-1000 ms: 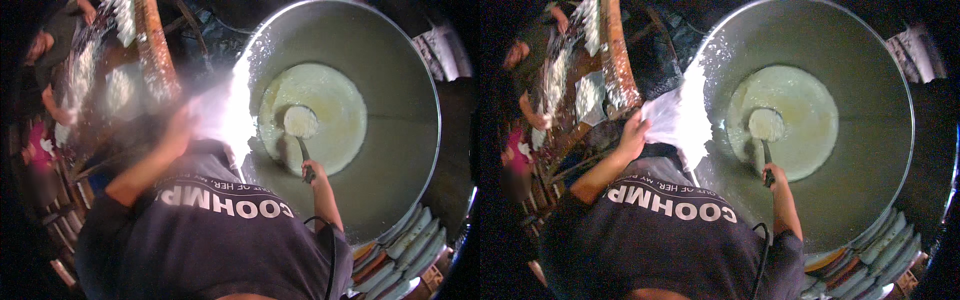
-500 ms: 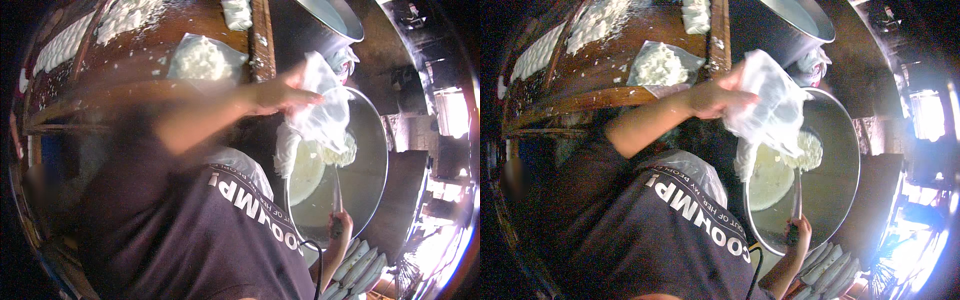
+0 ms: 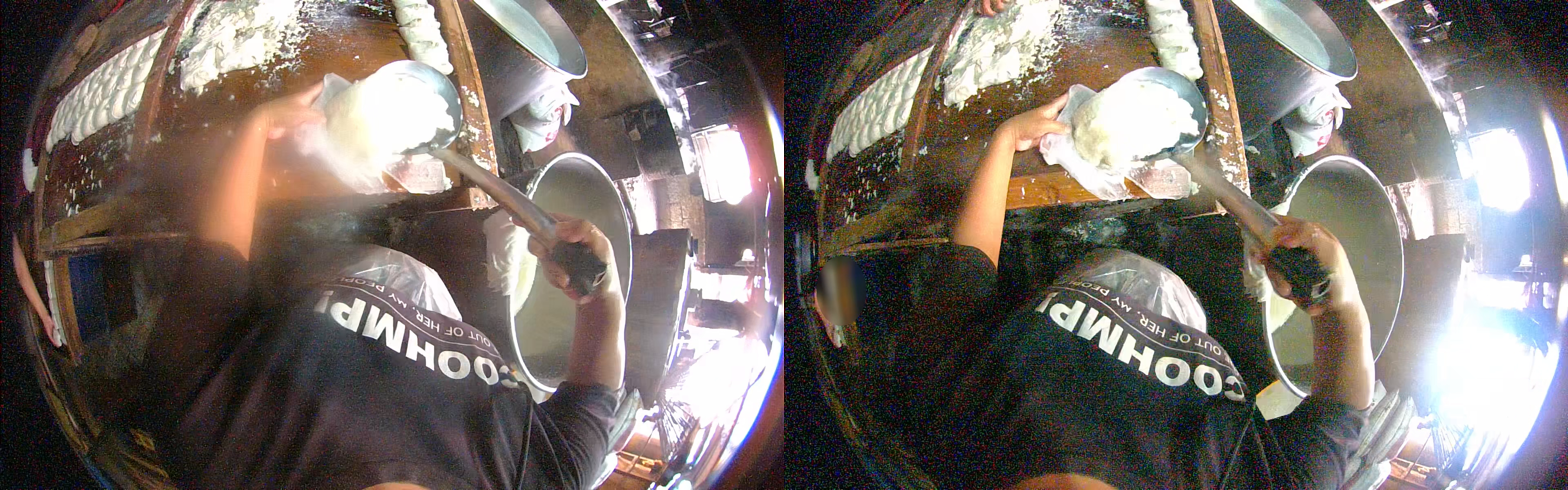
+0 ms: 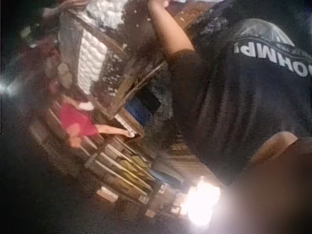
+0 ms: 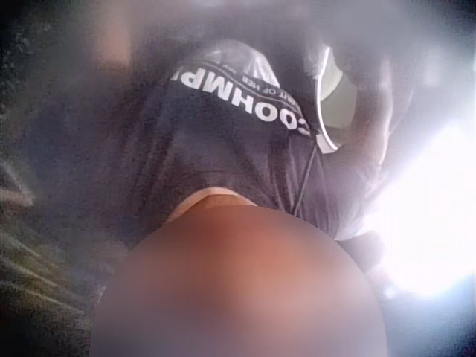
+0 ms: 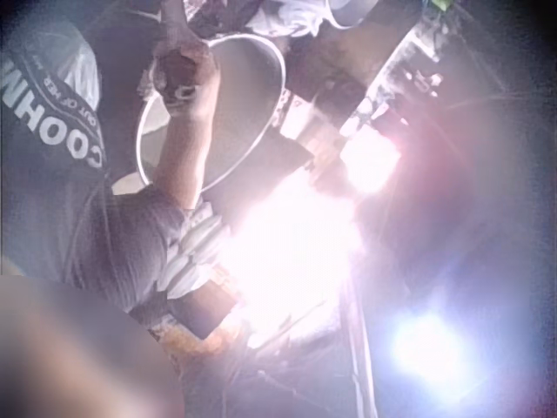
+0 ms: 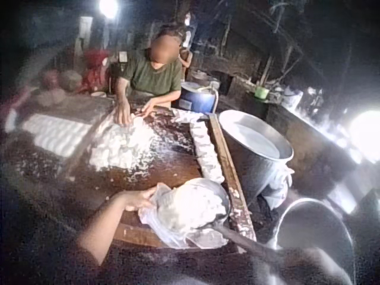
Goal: The person prepares pieces of dough by shaping them on a wooden table and then placing them into a large metal vat of liquid, using a large ladle to stir and transfer the items.
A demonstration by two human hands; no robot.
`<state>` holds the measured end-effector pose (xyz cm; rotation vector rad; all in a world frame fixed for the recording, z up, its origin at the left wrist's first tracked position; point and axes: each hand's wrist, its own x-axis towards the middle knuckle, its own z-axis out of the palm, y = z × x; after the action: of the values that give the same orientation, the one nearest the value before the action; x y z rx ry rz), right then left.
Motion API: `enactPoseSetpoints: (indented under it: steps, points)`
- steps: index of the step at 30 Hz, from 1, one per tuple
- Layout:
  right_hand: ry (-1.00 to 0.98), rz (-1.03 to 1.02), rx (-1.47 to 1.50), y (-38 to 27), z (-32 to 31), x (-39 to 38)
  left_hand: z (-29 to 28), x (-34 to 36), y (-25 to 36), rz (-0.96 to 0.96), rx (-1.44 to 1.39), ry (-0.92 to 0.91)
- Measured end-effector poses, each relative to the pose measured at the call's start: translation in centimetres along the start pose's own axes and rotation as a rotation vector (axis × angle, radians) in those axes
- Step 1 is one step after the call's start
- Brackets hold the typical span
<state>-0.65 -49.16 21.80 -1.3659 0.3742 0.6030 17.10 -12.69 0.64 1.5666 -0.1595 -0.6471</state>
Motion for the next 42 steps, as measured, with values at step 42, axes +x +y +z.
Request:
enactPoseSetpoints:
  steps: [42]
  points:
    - [0.694,0.378,-0.651,55.6,-60.9,32.4,42.2,11.1,-5.1,-1.010,-0.295,0.090]
